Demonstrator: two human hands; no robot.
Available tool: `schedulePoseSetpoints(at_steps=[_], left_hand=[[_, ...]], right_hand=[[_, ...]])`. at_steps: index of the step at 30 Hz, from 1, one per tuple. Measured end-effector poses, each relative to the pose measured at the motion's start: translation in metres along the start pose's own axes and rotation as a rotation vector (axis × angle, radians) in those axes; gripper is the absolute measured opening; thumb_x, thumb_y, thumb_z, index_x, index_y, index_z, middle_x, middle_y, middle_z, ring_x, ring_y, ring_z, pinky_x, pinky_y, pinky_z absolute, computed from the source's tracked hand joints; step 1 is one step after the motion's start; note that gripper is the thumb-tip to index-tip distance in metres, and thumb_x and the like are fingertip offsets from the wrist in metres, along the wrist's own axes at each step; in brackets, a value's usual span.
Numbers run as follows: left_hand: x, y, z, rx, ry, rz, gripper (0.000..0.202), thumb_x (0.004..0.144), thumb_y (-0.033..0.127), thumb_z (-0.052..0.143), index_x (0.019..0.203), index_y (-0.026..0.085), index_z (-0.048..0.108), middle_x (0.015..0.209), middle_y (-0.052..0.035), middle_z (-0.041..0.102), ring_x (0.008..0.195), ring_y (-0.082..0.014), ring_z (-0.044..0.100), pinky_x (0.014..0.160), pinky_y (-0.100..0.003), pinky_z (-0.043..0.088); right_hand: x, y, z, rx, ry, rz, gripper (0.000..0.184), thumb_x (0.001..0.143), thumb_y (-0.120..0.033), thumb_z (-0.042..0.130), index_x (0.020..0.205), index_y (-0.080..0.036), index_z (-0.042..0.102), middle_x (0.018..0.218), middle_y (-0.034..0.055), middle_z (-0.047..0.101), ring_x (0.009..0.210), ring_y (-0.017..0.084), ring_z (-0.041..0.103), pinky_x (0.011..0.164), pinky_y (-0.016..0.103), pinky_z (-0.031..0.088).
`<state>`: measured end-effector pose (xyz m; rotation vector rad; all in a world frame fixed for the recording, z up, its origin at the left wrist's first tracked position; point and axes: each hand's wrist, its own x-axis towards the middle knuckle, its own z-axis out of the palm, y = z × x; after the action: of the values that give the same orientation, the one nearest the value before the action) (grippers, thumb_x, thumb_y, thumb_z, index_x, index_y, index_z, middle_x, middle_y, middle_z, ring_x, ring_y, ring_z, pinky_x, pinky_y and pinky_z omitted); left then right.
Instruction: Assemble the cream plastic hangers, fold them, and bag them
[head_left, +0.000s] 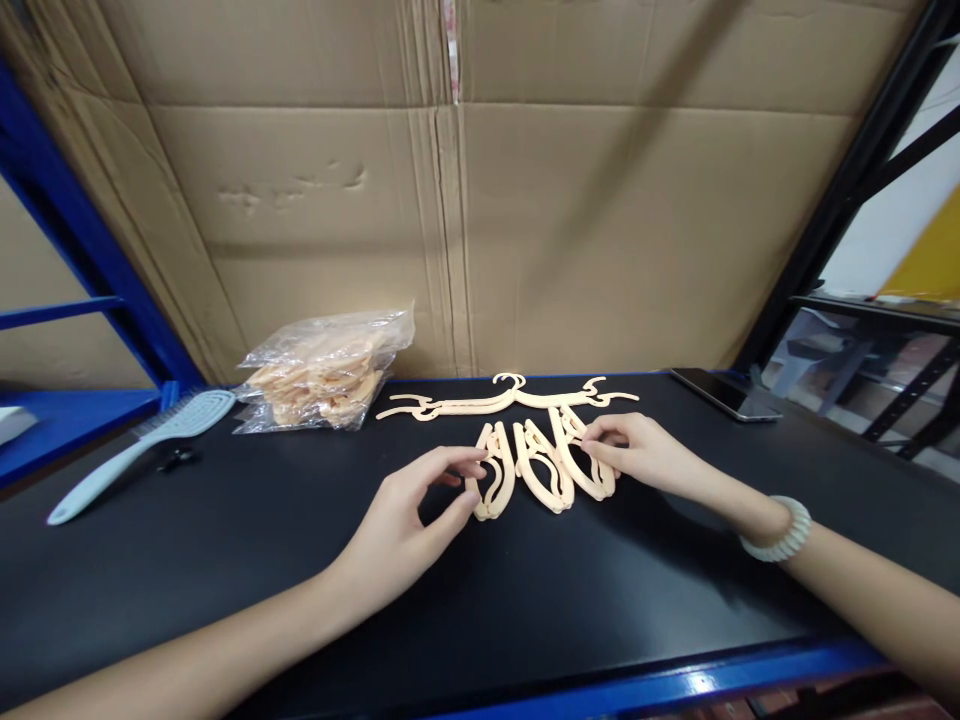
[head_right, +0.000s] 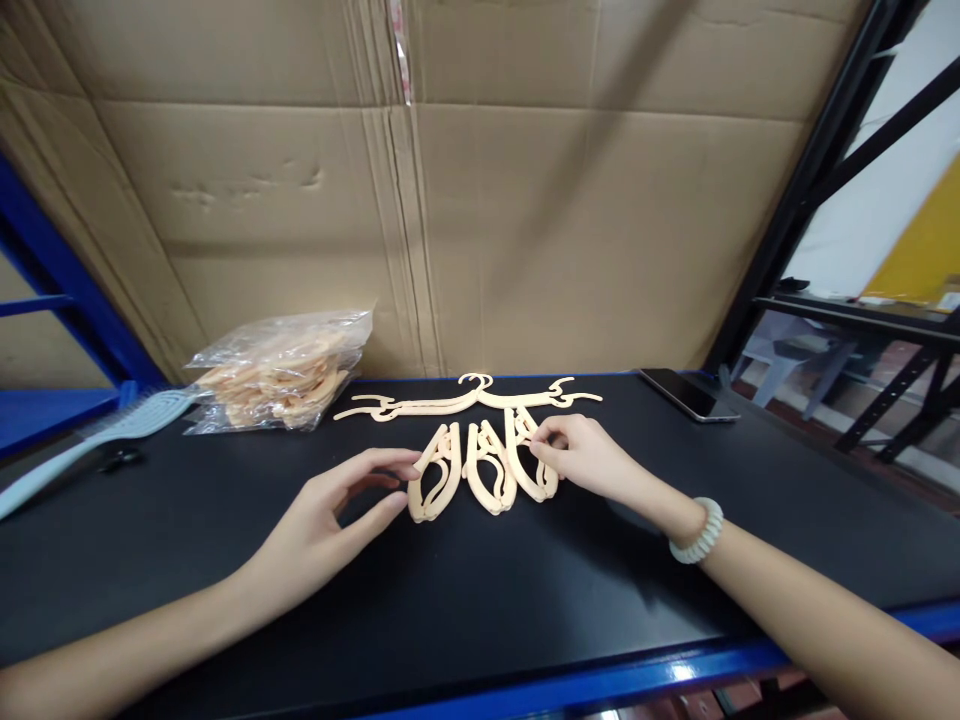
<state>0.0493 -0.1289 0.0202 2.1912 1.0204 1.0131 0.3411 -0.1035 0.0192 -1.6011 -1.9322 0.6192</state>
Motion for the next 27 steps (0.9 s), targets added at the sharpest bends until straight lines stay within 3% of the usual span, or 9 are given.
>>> schedulePoseSetpoints(at_steps=[5,8,10,13,19,23,27], left_hand=[[-0.004,0.001,0.0,0.234,-0.233,0.185,0.041,0.089,0.026,0.052,0.131,0.025,0.051,0.136,-0.0087,0.053,0.129,-0.0261,0.044,0.109,-0.046,0.036],[-0.007,0.001,0.0,0.295,-0.381,0.189,0.052,0.089,0.03,0.053,0.14,0.028,0.043,0.149,-0.0068,0.04,0.14,-0.0296,0.03,0.114,-0.054,0.025],[-0.008,0.001,0.0,0.306,-0.45,0.188,0.054,0.09,0.033,0.053,0.142,0.03,0.04,0.152,-0.0056,0.036,0.141,-0.031,0.027,0.114,-0.057,0.021],[-0.008,0.001,-0.001,0.296,-0.479,0.178,0.055,0.09,0.034,0.053,0.143,0.031,0.039,0.152,-0.0051,0.035,0.141,-0.0306,0.027,0.114,-0.057,0.021],[-0.007,0.002,-0.001,0.275,-0.442,0.177,0.052,0.09,0.031,0.053,0.141,0.031,0.042,0.15,-0.0053,0.039,0.14,-0.0296,0.031,0.113,-0.056,0.024],[-0.008,-0.002,-0.001,0.274,-0.426,0.197,0.051,0.09,0.03,0.053,0.141,0.032,0.042,0.151,-0.0045,0.038,0.14,-0.0286,0.031,0.114,-0.054,0.025],[-0.011,-0.004,0.002,0.27,-0.356,0.204,0.049,0.091,0.031,0.052,0.139,0.032,0.044,0.149,-0.0037,0.041,0.139,-0.027,0.033,0.115,-0.052,0.025]], right_hand=[[-0.003,-0.003,-0.006,-0.174,0.015,-0.026,0.024,0.08,-0.035,0.054,0.083,-0.017,0.069,0.067,0.0041,0.066,0.063,0.018,0.059,0.06,0.028,0.042],[-0.006,-0.005,-0.005,-0.198,0.006,-0.049,0.022,0.079,-0.033,0.057,0.086,-0.017,0.07,0.065,0.003,0.064,0.063,0.018,0.059,0.062,0.03,0.044],[-0.008,-0.005,-0.002,-0.18,0.029,-0.128,0.021,0.078,-0.032,0.059,0.089,-0.018,0.071,0.075,0.0047,0.066,0.071,0.02,0.062,0.07,0.033,0.048],[-0.012,-0.006,0.002,-0.167,0.075,-0.245,0.022,0.08,-0.032,0.059,0.093,-0.019,0.072,0.093,0.0085,0.064,0.083,0.022,0.062,0.081,0.037,0.049],[-0.006,-0.005,-0.01,-0.132,-0.008,-0.232,0.028,0.086,-0.036,0.052,0.098,-0.018,0.07,0.093,0.0078,0.069,0.082,0.021,0.063,0.073,0.032,0.049],[0.019,0.03,-0.048,-0.105,0.161,-0.114,0.031,0.083,-0.042,0.054,0.09,-0.018,0.072,0.093,0.0071,0.072,0.085,0.023,0.064,0.077,0.033,0.047],[0.039,0.1,-0.1,-0.06,0.338,0.146,0.024,0.078,-0.033,0.059,0.088,-0.015,0.071,0.091,0.0107,0.072,0.086,0.023,0.064,0.081,0.032,0.046]])
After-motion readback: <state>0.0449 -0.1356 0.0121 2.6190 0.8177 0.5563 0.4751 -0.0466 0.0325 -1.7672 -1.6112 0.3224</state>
